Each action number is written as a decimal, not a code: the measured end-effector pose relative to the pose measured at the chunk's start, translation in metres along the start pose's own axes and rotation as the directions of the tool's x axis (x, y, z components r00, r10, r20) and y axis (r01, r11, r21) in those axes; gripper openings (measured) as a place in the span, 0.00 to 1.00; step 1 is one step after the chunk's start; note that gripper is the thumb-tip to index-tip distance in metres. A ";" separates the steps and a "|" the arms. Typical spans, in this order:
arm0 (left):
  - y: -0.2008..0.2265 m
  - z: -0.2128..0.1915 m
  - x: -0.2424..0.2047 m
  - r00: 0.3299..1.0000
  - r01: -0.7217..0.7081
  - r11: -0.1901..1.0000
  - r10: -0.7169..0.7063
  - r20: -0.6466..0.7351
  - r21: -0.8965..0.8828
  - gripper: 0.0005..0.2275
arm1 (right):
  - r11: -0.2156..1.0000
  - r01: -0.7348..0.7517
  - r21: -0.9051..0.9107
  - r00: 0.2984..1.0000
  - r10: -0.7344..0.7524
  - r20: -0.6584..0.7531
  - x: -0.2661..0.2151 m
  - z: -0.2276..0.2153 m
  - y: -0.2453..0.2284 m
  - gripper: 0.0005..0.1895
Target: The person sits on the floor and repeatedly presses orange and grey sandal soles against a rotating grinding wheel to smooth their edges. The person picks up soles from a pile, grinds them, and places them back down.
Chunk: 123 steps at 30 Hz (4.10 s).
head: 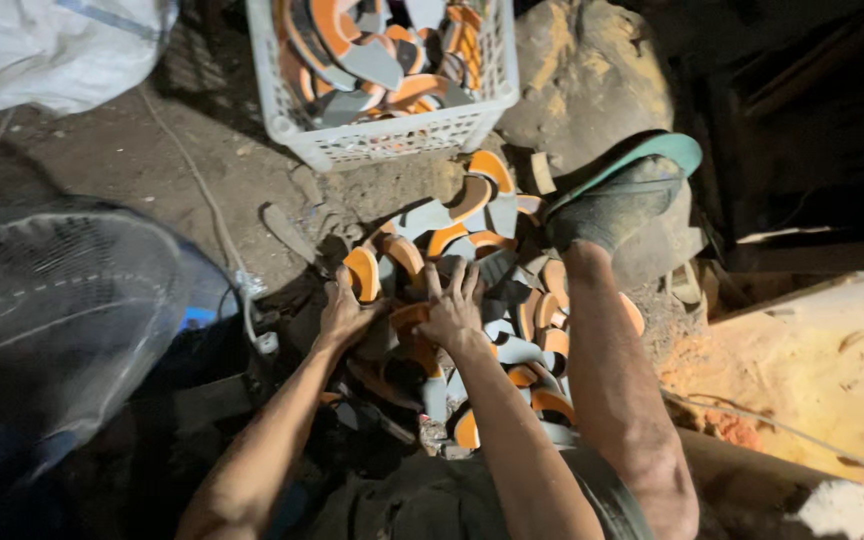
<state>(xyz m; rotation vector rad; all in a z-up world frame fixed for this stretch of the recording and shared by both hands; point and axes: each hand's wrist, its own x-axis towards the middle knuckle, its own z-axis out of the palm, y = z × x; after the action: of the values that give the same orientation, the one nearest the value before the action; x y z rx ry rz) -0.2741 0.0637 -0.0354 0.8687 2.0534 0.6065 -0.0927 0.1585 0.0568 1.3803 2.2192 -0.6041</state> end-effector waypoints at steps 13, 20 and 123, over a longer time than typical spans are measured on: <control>-0.026 0.031 0.006 0.968 0.101 0.699 0.096 0.233 -0.708 0.23 | 0.945 0.182 0.272 0.971 -0.216 0.100 0.052 0.059 0.032 0.43; 0.027 0.047 -0.015 0.723 -0.040 0.864 0.372 0.582 -0.502 0.19 | 0.751 0.065 0.658 0.948 -0.252 0.194 0.008 0.010 0.041 0.40; 0.001 0.065 -0.077 0.849 -0.087 0.988 0.140 0.510 -0.128 0.31 | 0.979 -0.005 0.205 0.999 -0.005 0.048 -0.094 0.066 0.040 0.47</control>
<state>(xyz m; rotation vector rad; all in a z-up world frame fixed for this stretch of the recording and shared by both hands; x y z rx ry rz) -0.1871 0.0133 -0.0334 0.9761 1.4780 0.4684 -0.0092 0.0696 0.0537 1.4478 2.1675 -0.8786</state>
